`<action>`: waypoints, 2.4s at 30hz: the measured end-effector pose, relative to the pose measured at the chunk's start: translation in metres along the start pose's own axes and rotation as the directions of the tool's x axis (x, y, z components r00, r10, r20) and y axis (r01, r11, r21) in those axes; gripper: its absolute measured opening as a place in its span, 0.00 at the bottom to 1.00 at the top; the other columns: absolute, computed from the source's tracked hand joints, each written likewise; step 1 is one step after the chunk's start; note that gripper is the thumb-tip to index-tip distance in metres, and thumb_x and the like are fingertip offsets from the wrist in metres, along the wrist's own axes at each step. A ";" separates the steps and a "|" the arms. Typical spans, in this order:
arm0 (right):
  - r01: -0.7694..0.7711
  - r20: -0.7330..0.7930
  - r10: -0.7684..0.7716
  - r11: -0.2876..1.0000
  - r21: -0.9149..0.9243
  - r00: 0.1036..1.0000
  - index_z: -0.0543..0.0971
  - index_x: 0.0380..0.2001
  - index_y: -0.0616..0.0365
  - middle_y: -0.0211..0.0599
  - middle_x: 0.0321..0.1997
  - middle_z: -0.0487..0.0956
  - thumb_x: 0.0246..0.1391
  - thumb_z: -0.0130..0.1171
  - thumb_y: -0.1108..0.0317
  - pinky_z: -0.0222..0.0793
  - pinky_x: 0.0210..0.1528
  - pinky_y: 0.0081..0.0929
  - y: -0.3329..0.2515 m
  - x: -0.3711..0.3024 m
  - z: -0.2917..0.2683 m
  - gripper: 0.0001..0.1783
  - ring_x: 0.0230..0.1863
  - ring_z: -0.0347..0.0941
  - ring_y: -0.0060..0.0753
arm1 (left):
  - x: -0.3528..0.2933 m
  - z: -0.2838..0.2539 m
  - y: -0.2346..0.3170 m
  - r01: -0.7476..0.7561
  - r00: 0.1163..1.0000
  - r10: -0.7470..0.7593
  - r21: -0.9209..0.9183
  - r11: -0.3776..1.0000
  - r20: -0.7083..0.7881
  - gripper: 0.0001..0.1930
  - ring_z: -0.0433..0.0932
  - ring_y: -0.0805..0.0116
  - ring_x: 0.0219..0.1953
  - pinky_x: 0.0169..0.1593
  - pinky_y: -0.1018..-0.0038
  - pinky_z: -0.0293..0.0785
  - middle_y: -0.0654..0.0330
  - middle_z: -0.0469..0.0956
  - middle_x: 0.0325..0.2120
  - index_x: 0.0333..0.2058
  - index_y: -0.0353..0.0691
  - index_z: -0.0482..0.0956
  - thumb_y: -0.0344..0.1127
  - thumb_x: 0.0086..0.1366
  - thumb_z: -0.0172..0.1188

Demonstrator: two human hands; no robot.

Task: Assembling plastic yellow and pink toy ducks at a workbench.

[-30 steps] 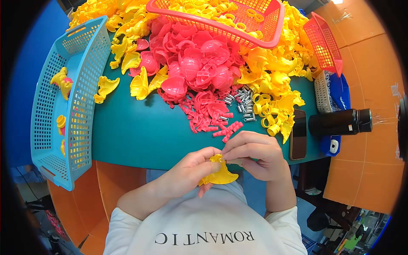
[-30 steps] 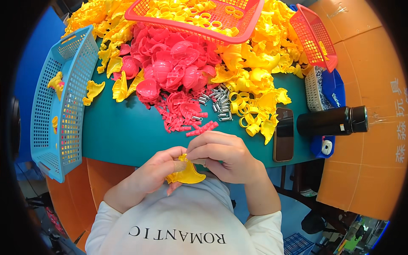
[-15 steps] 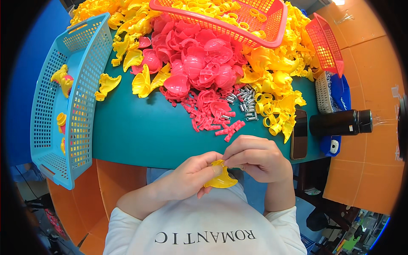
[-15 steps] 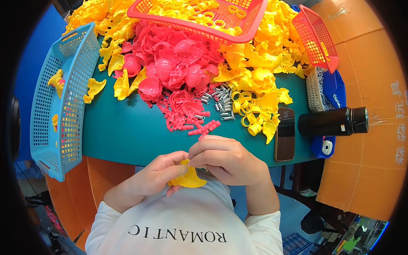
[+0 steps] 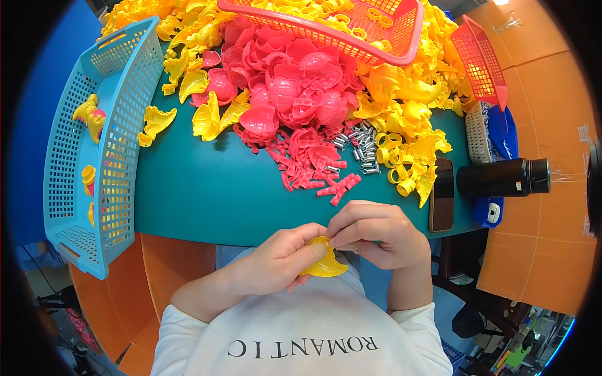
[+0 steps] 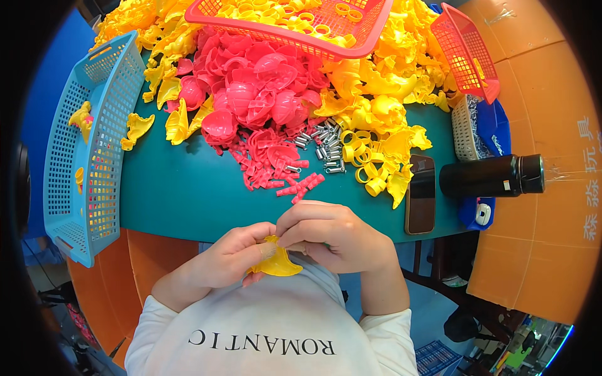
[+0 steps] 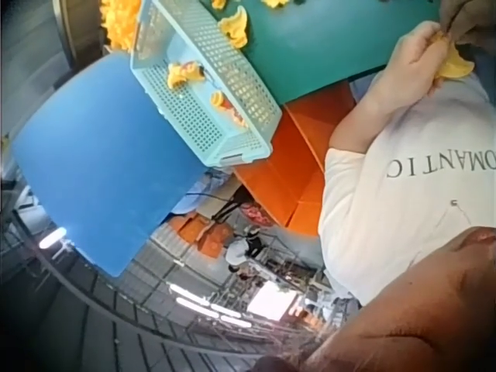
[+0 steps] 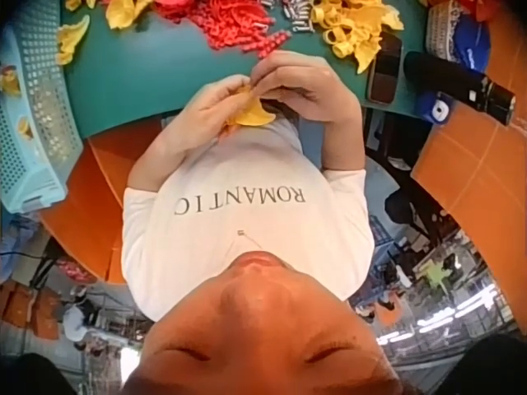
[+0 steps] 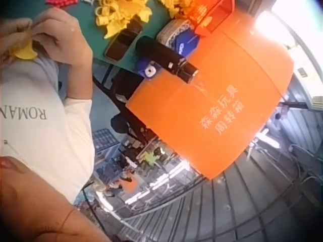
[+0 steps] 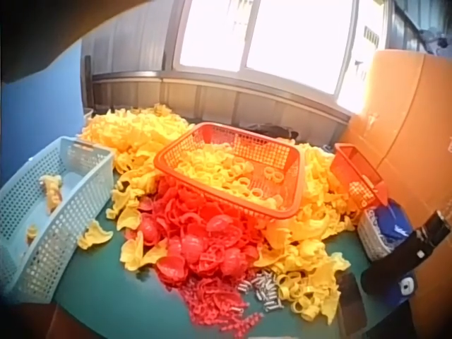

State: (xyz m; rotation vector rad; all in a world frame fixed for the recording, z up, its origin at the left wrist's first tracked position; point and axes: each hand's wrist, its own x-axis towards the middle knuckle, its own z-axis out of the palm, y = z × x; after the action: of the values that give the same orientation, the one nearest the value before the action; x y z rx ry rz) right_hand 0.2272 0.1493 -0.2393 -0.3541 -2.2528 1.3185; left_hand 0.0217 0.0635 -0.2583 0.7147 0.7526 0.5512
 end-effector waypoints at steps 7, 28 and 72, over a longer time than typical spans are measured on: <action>-0.370 -0.172 0.429 0.882 0.293 0.887 0.81 0.30 0.66 0.38 0.27 0.80 0.47 0.64 0.79 0.70 0.27 0.20 -0.003 -0.007 0.032 0.05 0.25 0.75 0.25 | -0.013 0.004 -0.010 -0.168 0.963 0.232 0.364 0.916 -0.139 0.12 0.72 0.77 0.19 0.24 0.77 0.68 0.60 0.74 0.23 0.47 0.34 0.69 0.33 0.70 0.44; -0.322 -0.478 -0.013 0.723 -0.611 0.878 0.79 0.28 0.62 0.37 0.25 0.78 0.44 0.68 0.75 0.69 0.28 0.27 0.034 0.005 0.040 0.07 0.27 0.74 0.35 | -0.019 -0.006 -0.017 -0.364 0.828 0.275 -0.095 0.927 -0.488 0.12 0.67 0.81 0.19 0.19 0.83 0.64 0.61 0.73 0.32 0.49 0.37 0.66 0.34 0.72 0.41; -0.368 -0.549 -0.159 0.588 -0.720 0.820 0.80 0.36 0.60 0.40 0.35 0.76 0.44 0.66 0.77 0.70 0.34 0.31 0.030 0.027 -0.038 0.13 0.33 0.74 0.40 | -0.002 0.002 -0.016 -0.407 0.842 0.275 -0.212 0.888 -0.465 0.08 0.65 0.78 0.14 0.16 0.83 0.59 0.59 0.76 0.30 0.43 0.39 0.68 0.36 0.70 0.50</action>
State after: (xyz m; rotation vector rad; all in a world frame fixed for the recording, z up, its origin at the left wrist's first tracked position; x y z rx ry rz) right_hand 0.2245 0.2041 -0.2419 -1.0693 -2.1416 0.0330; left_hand 0.0248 0.0515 -0.2682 0.4416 0.9205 1.1586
